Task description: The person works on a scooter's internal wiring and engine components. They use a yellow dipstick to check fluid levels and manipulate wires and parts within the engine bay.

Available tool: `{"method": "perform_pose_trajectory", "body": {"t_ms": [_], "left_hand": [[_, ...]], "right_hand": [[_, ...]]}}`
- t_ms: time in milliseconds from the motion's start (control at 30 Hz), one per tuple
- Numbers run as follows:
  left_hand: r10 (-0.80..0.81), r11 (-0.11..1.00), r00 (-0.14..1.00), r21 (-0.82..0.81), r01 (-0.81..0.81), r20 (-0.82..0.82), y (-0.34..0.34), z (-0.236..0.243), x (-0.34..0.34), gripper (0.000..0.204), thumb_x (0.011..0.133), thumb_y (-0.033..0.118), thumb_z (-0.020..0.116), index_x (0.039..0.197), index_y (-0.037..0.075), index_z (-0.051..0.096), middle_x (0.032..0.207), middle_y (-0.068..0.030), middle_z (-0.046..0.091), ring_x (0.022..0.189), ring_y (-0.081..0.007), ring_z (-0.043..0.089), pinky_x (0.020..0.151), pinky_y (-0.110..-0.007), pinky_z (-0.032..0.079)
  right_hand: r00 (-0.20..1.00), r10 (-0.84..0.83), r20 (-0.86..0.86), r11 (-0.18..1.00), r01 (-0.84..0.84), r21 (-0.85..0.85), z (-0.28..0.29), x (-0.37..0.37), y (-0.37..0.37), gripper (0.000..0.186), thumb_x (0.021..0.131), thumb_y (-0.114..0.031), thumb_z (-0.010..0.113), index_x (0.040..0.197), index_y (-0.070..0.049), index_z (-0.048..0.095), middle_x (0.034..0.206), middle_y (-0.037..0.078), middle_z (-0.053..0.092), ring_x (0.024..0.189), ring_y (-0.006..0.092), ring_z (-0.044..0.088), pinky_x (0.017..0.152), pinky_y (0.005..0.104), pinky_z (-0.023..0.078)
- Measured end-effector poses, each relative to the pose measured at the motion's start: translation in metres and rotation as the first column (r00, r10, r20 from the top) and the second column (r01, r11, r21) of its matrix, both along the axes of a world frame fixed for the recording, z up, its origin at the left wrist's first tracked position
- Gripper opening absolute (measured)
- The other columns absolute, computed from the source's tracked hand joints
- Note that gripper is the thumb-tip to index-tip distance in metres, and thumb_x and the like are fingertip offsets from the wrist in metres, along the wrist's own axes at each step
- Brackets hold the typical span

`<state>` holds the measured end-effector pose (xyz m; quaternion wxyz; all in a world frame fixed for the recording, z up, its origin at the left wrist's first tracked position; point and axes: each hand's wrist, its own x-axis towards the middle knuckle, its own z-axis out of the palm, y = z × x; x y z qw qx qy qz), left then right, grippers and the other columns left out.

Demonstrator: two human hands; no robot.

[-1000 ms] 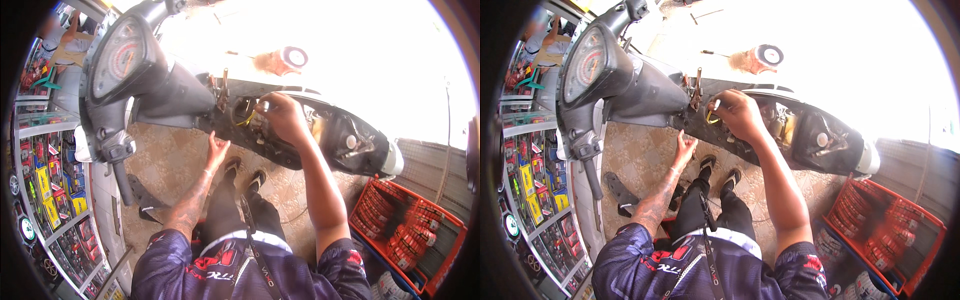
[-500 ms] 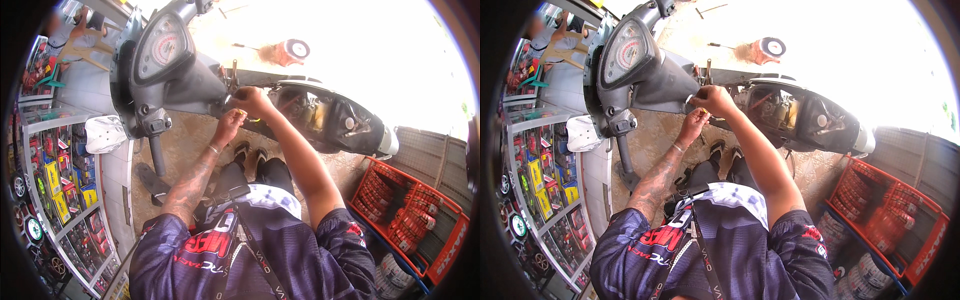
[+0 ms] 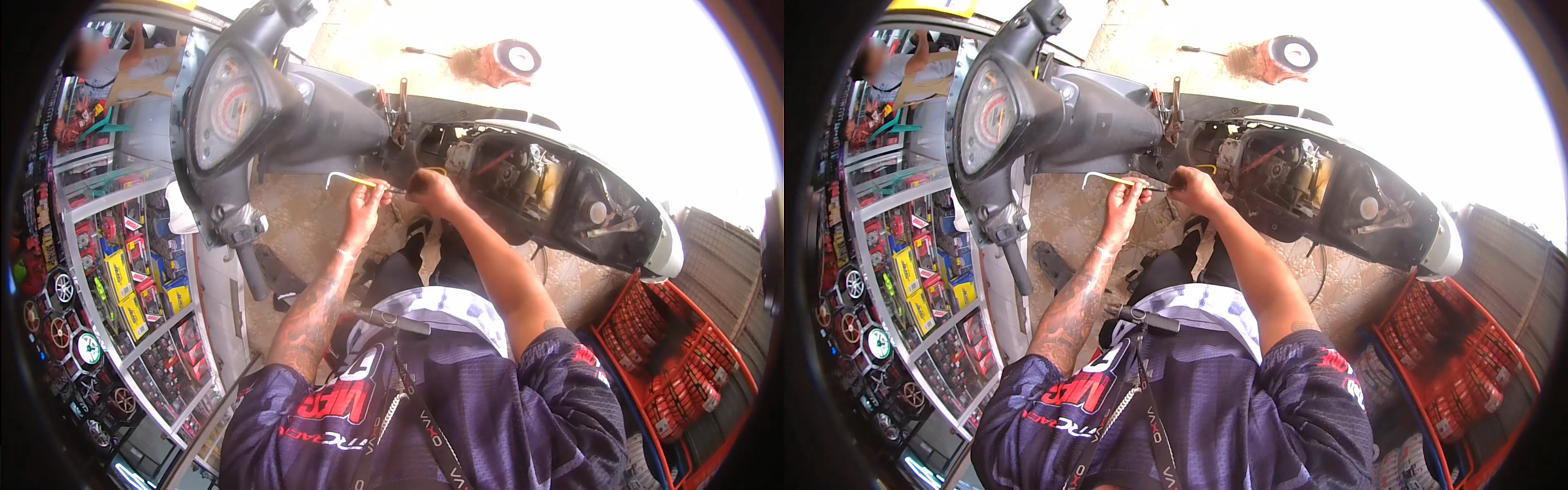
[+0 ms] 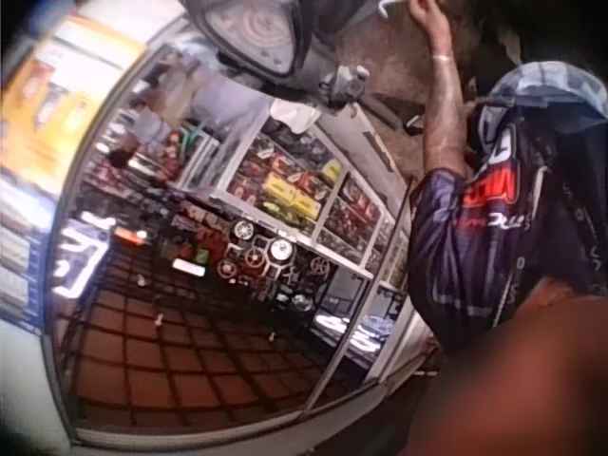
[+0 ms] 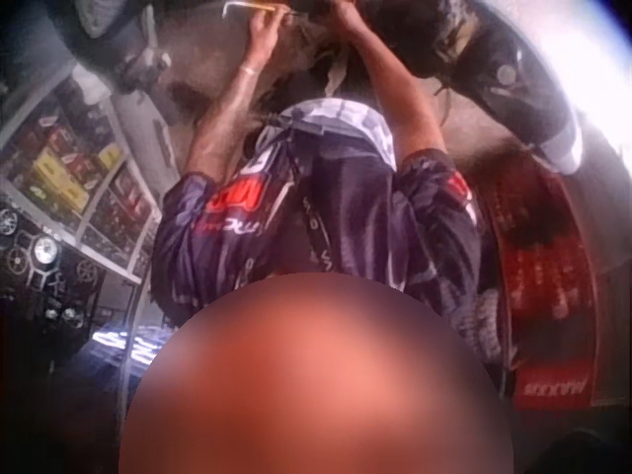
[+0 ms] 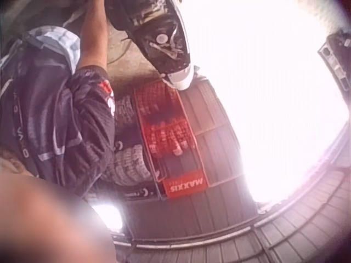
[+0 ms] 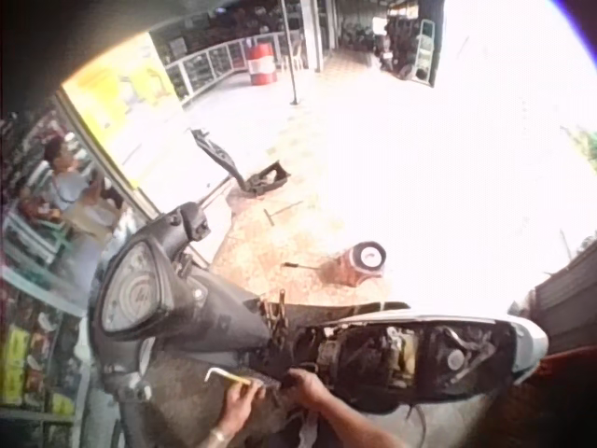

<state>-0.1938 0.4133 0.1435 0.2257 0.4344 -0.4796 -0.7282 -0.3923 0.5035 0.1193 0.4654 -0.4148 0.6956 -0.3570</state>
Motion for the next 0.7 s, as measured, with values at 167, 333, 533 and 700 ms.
{"method": "perform_pose_trajectory", "body": {"t_ms": [167,333,533,700], "left_hand": [[0.014,1.000,0.998,-0.014,-0.013,0.069,-0.004,0.004,-0.015,0.017,0.106,0.021,0.060,0.112,0.006,0.063,0.101,-0.0028,0.068,0.090,-0.0105,0.067,0.084,-0.028,0.059],[0.105,0.995,0.993,-0.005,-0.105,0.051,-0.011,0.005,-0.025,0.016,0.106,0.021,0.060,0.112,0.005,0.061,0.101,-0.0041,0.067,0.090,-0.0118,0.068,0.083,-0.030,0.060],[0.122,0.992,0.988,-0.024,-0.120,0.099,-0.018,0.016,-0.036,0.017,0.106,0.021,0.060,0.113,0.005,0.060,0.100,-0.0046,0.067,0.090,-0.0123,0.068,0.085,-0.030,0.059],[0.143,0.989,0.983,-0.054,-0.138,0.118,-0.018,0.021,-0.042,0.017,0.107,0.020,0.059,0.112,0.004,0.060,0.098,-0.0046,0.067,0.088,-0.0120,0.067,0.084,-0.030,0.059]], "right_hand": [[0.992,0.067,0.110,0.998,-0.069,0.011,-0.002,-0.030,-0.007,0.022,0.080,-0.020,0.084,0.095,-0.005,0.075,0.094,0.009,0.076,0.088,0.0215,0.072,0.083,0.0351,0.055],[0.964,0.124,0.237,0.991,-0.134,0.027,-0.001,-0.048,-0.023,0.024,0.083,-0.020,0.083,0.102,-0.007,0.077,0.095,0.010,0.077,0.090,0.0218,0.073,0.085,0.0348,0.055],[0.955,0.225,0.193,0.974,-0.214,-0.075,-0.017,-0.056,-0.033,0.030,0.086,-0.021,0.080,0.113,-0.007,0.074,0.101,0.011,0.076,0.097,0.0241,0.073,0.089,0.0356,0.055],[0.887,0.431,-0.166,0.895,-0.444,-0.047,-0.039,-0.061,-0.033,0.032,0.088,-0.019,0.077,0.117,-0.007,0.071,0.110,0.013,0.074,0.105,0.0266,0.071,0.091,0.0381,0.054]]}}
